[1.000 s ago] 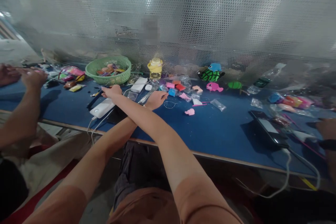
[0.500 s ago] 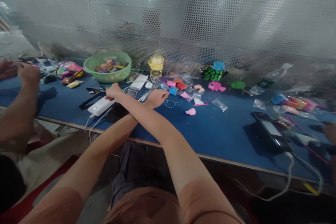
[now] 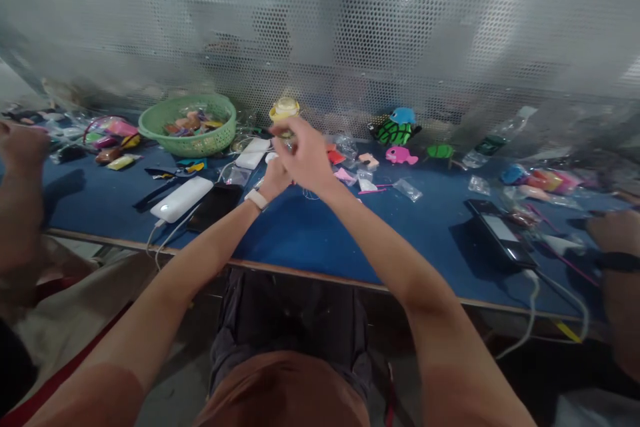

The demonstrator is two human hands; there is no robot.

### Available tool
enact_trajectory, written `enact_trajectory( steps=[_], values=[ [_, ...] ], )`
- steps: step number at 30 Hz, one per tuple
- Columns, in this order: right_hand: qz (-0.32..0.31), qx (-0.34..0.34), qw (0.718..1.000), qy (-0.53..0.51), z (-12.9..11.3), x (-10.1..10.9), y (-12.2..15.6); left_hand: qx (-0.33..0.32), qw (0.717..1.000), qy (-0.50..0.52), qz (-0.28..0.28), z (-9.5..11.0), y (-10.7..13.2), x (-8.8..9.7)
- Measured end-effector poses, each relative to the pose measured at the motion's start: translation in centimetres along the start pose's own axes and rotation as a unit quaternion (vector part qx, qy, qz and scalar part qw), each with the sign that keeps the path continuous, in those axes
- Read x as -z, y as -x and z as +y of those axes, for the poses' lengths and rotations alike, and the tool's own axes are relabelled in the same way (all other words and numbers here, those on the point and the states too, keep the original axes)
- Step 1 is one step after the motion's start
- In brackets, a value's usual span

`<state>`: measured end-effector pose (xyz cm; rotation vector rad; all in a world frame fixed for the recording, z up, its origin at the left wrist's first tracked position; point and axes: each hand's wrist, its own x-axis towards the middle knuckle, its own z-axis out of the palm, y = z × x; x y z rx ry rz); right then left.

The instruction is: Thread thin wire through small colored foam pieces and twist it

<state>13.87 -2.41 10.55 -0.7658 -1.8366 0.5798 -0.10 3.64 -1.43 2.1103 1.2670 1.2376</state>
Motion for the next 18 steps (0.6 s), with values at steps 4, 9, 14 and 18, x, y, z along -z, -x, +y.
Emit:
enact_trajectory(
  steps=[4, 9, 14, 18],
  values=[
    [0.119, -0.037, 0.991, 0.043, 6.4, 5.0, 3.8, 0.013, 0.968, 0.246, -0.047, 1.2, 1.0, -2.0],
    [0.112, -0.14, 0.98, -0.085, 12.2, 6.0, 7.1, 0.034, 0.934, 0.34, -0.104, 2.7, 2.0, -3.9],
    [0.061, -0.148, 0.974, -0.163, 13.1, 4.7, 8.4, 0.025, 0.945, 0.322, -0.061, 3.4, 2.6, -3.9],
    [0.044, -0.179, 0.962, -0.201, 13.1, 4.4, 8.5, -0.002, 0.955, 0.292, -0.039, 3.5, 2.7, -3.6]
  ],
)
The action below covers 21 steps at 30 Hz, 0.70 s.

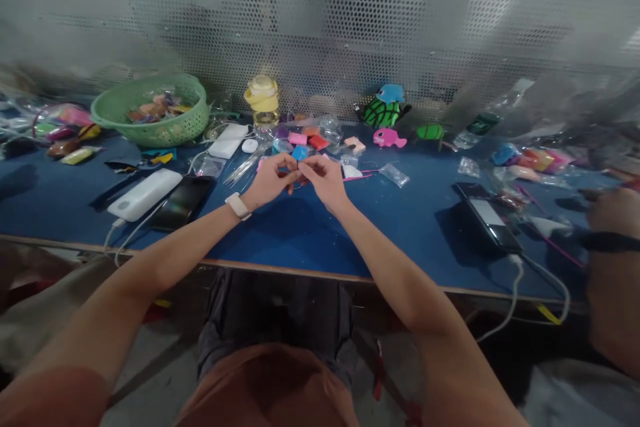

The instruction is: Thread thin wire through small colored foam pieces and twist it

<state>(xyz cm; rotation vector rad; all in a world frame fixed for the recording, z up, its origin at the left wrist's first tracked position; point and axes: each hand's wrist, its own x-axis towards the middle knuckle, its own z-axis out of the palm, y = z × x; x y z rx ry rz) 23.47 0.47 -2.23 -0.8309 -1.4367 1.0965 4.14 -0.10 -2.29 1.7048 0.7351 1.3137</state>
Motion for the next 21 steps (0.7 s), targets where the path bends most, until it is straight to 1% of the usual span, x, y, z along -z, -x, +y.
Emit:
enact_trajectory(
  steps=[2, 5, 7, 9, 10, 13, 15, 18, 21],
  values=[
    [-0.012, 0.007, 1.0, 0.019, -0.1, 0.1, -0.1, -0.008, 1.0, -0.009, -0.007, 0.0, 0.0, 0.1],
    [-0.017, 0.074, 0.993, 0.09, -0.6, 0.4, 0.0, -0.016, 0.999, -0.028, -0.016, 0.2, -0.1, 0.1],
    [-0.03, 0.112, 0.985, 0.129, -1.1, 0.4, 0.3, -0.029, 0.998, -0.048, -0.003, 0.5, -0.1, 0.2],
    [-0.043, 0.12, 0.98, 0.151, -1.5, 0.3, 0.6, -0.041, 0.997, -0.071, 0.011, 0.8, -0.1, 0.3],
    [-0.046, 0.119, 0.979, 0.16, -1.7, 0.3, 0.7, -0.041, 0.996, -0.079, 0.006, 1.0, -0.1, 0.4],
    [-0.043, 0.128, 0.97, 0.203, -2.0, 0.4, 1.0, -0.027, 0.995, -0.089, -0.045, 1.2, -0.2, 0.6],
    [-0.047, 0.145, 0.959, 0.238, -2.1, 0.6, 0.9, -0.029, 0.994, -0.095, -0.052, 1.1, -0.2, 0.7],
    [-0.052, 0.172, 0.942, 0.284, -2.2, 0.9, 0.7, -0.048, 0.992, -0.113, -0.019, 0.7, -0.3, 0.5],
    [-0.056, 0.19, 0.931, 0.307, -2.1, 0.8, 0.5, -0.083, 0.983, -0.16, 0.03, 0.6, -0.1, 0.1]
  ],
)
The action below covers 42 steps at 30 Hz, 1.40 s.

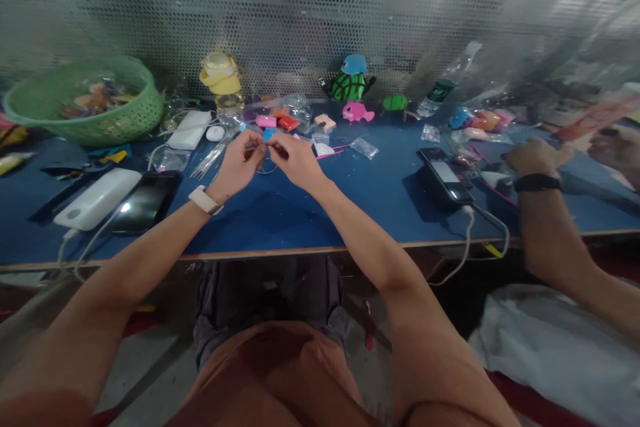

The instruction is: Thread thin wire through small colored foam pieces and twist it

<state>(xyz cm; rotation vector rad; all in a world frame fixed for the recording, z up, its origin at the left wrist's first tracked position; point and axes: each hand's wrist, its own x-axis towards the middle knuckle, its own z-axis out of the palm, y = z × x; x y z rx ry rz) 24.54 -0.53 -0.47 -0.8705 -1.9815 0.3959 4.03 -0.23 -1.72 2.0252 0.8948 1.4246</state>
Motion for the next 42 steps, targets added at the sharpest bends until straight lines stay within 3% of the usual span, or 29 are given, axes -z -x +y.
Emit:
enact_trajectory(
  steps=[5, 11, 15, 20, 27, 35, 42],
  values=[
    [-0.002, 0.013, 1.0, -0.017, 0.1, -0.4, 0.0, -0.073, 0.985, -0.148, 0.048, 0.4, 0.3, 0.1],
    [-0.026, 0.028, 0.999, -0.032, 0.3, 0.1, 0.0, -0.12, 0.955, -0.268, 0.038, 0.5, 0.2, 0.7],
    [-0.043, 0.049, 0.997, 0.032, 0.8, 0.9, -0.3, -0.131, 0.942, -0.31, 0.009, 0.1, 0.0, 1.3],
    [-0.068, 0.019, 0.992, 0.108, 1.5, 2.1, -0.6, -0.125, 0.932, -0.337, -0.038, -0.6, -0.3, 1.8],
    [-0.093, 0.053, 0.984, 0.146, 2.5, 2.3, -0.5, -0.109, 0.92, -0.359, -0.113, 0.1, 0.0, 1.2],
    [-0.004, -0.025, 0.999, 0.023, 1.2, -0.5, 0.2, -0.072, 0.925, -0.369, -0.059, 0.4, 0.2, 1.0],
    [-0.045, -0.081, 0.994, -0.053, 1.1, 0.6, -0.2, -0.099, 0.944, -0.305, -0.082, 0.3, -0.1, 1.5]
  ],
)
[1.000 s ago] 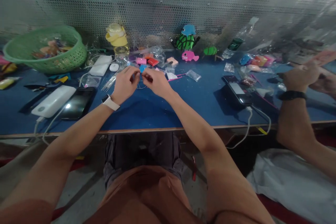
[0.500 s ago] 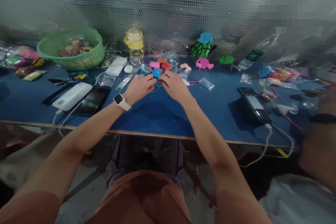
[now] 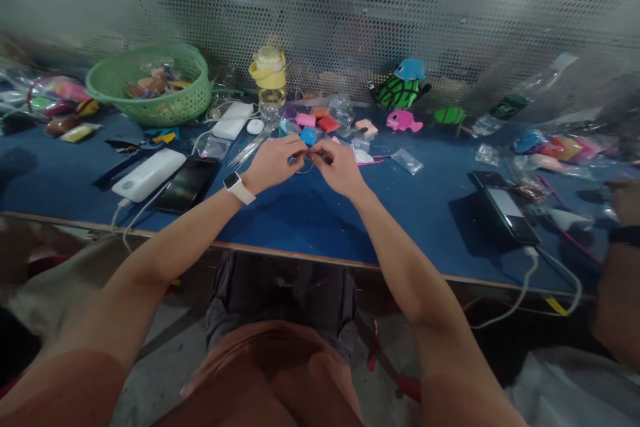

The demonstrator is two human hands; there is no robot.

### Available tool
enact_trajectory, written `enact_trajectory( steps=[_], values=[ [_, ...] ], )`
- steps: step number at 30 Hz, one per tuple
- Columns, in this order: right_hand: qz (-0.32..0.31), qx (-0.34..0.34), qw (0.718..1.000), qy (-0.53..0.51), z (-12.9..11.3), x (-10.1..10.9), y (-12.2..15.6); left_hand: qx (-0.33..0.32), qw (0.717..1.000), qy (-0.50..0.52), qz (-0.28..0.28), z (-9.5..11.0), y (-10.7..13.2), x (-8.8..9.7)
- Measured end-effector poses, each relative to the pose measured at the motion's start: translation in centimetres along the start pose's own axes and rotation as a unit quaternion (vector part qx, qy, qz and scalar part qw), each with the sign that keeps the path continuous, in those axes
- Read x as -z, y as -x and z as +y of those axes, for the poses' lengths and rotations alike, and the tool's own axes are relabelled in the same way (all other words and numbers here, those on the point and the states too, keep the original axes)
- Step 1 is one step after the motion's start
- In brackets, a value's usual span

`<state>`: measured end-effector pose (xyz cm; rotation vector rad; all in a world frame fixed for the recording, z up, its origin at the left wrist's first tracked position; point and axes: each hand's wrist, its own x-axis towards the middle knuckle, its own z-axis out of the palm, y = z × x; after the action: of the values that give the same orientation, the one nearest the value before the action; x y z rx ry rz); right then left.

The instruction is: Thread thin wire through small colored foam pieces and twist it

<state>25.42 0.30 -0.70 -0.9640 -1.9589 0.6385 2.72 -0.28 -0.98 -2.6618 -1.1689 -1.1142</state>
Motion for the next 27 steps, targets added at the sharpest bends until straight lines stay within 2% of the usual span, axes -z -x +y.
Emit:
enact_trajectory(
  steps=[4, 9, 17, 19, 21, 24, 27],
  values=[
    [-0.043, -0.009, 0.999, -0.008, 0.4, 1.5, -0.1, -0.034, 0.999, 0.033, -0.022, -0.3, -0.1, 0.5],
    [-0.106, -0.015, 0.994, -0.008, 0.7, 2.2, -0.2, -0.073, 0.992, 0.042, -0.09, -0.7, -0.3, 1.0],
    [-0.231, -0.044, 0.971, -0.05, -0.2, 3.3, -0.2, -0.11, 0.976, 0.096, -0.164, -0.2, -0.1, 1.8],
    [-0.217, -0.048, 0.974, -0.044, -0.4, 3.3, -0.2, -0.097, 0.979, 0.089, -0.153, -0.1, -0.1, 1.7],
    [-0.159, -0.047, 0.985, -0.04, -0.3, 2.7, -0.2, -0.062, 0.99, 0.067, -0.111, 0.1, -0.1, 1.4],
    [-0.045, -0.057, 0.995, -0.071, 0.2, 0.5, 0.2, 0.006, 0.998, 0.047, -0.04, 0.2, -0.2, 0.7],
    [0.012, -0.101, 0.989, -0.104, 0.8, -2.1, 0.6, 0.057, 0.998, 0.032, -0.004, 0.0, -0.1, 0.1]
  ],
)
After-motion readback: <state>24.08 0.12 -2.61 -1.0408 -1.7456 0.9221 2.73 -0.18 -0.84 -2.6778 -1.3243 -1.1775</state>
